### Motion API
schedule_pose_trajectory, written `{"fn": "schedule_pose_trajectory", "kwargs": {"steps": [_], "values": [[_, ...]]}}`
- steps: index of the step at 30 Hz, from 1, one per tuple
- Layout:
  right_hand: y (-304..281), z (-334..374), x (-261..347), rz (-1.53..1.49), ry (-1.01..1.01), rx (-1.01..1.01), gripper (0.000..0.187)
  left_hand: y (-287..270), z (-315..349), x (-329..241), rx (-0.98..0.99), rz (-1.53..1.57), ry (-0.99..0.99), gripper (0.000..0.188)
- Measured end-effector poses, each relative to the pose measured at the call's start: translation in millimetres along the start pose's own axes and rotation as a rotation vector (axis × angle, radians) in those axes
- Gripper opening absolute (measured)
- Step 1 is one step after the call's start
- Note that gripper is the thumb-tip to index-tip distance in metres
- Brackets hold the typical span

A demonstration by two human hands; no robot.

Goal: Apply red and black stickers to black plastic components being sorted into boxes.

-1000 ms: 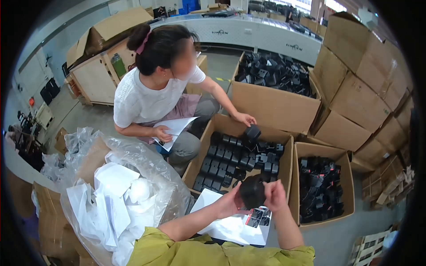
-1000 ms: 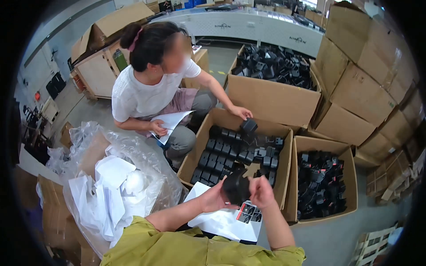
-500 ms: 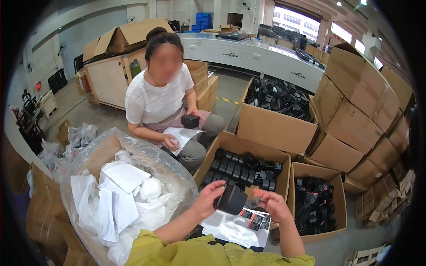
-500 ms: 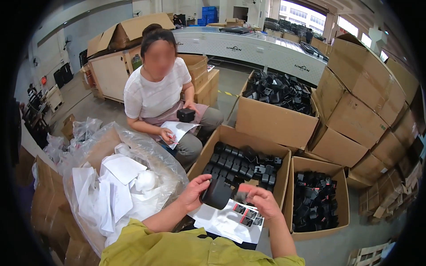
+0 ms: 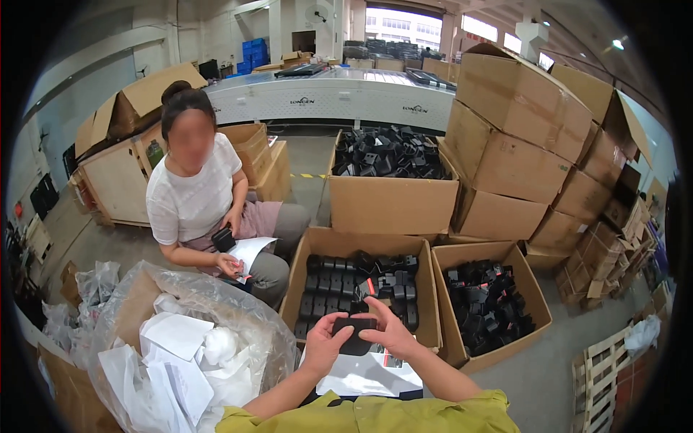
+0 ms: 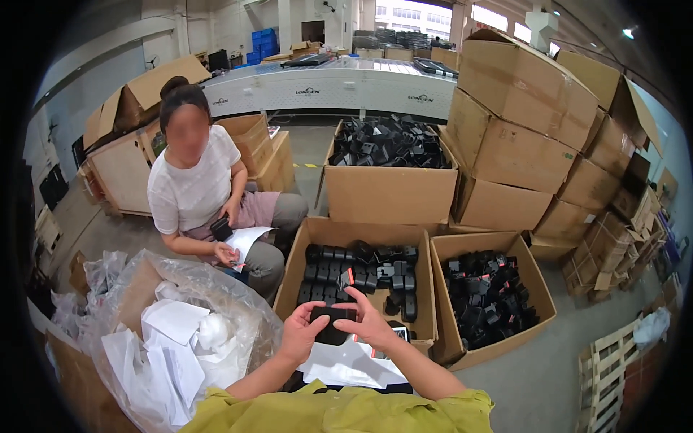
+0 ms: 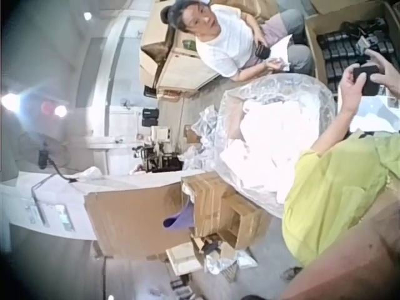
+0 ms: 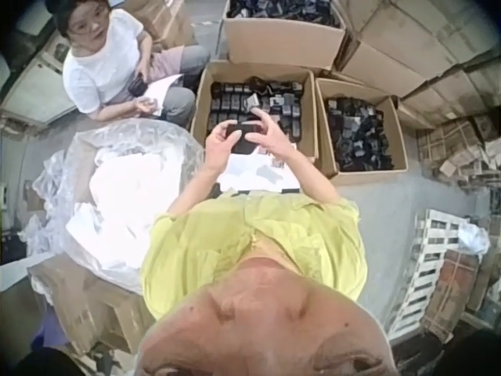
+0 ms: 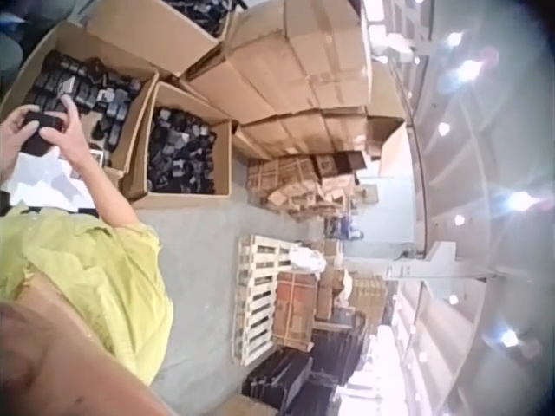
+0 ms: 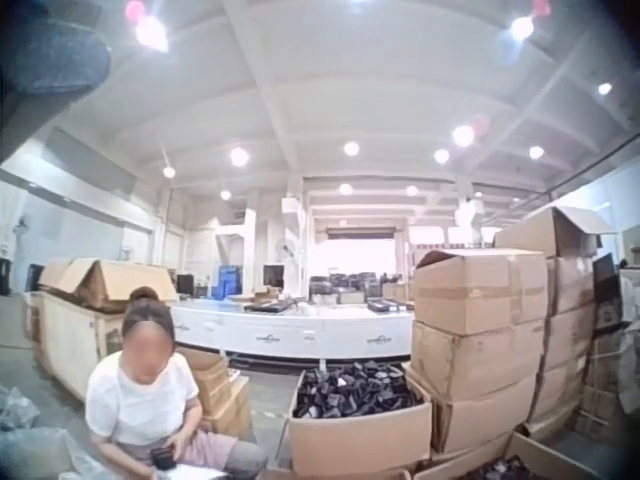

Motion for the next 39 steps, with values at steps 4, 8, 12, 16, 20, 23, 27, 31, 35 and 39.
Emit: {"fn": "schedule_pose_trajectory", "kwargs": {"steps": [4, 8, 12, 16, 20, 23, 27, 31, 35, 39], "values": [[-4, 0, 3, 0.07, -0.075, -0.113, 0.073, 4, 3, -9, -0.028, 0.051, 0.041, 0.032], [-4, -10, 29, 0.182, -0.147, -0.156, 0.07, 13, -4, -16, 0.144, -0.226, -0.04, 0.03], [-36, 10, 54, 0.154, -0.348, -0.342, 0.024, 3, -15, -25, 0.016, -0.272, 0.046, 0.02], [17, 1, 48, -0.012, -0.147, 0.002, 0.006, -1, -9, -34, -0.031, -0.19, 0.116, 0.016], [26, 0, 33, 0.072, -0.04, 0.019, 0.008, 5, -13, -19, 0.026, -0.211, 0.064, 0.017], [17, 0, 27, 0.182, -0.06, -0.119, 0.008, 1, -9, -13, 0.005, -0.305, 0.051, 0.02], [6, 6, 25, 0.171, -0.075, -0.252, 0.008, 2, -6, -17, -0.026, -0.367, 0.059, 0.024], [-2, 6, 29, 0.187, -0.036, -0.294, 0.012, 1, -6, -14, -0.021, -0.407, 0.025, 0.028], [-5, 4, 34, 0.256, -0.049, -0.317, 0.012, -1, -8, -8, -0.018, -0.334, 0.027, 0.029], [-8, 3, 32, 0.303, -0.037, -0.336, 0.013, 2, -8, -12, -0.002, -0.338, 0.029, 0.029]]}}
Point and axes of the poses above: each hand's wrist, its own z-axis away from the middle knuckle, its own y-axis out of the palm, x = y × z, the point moved 7 cm from there along -z, towards the middle knuckle, and after that the axes turned 11 degrees about x, right-handed, at the moved point
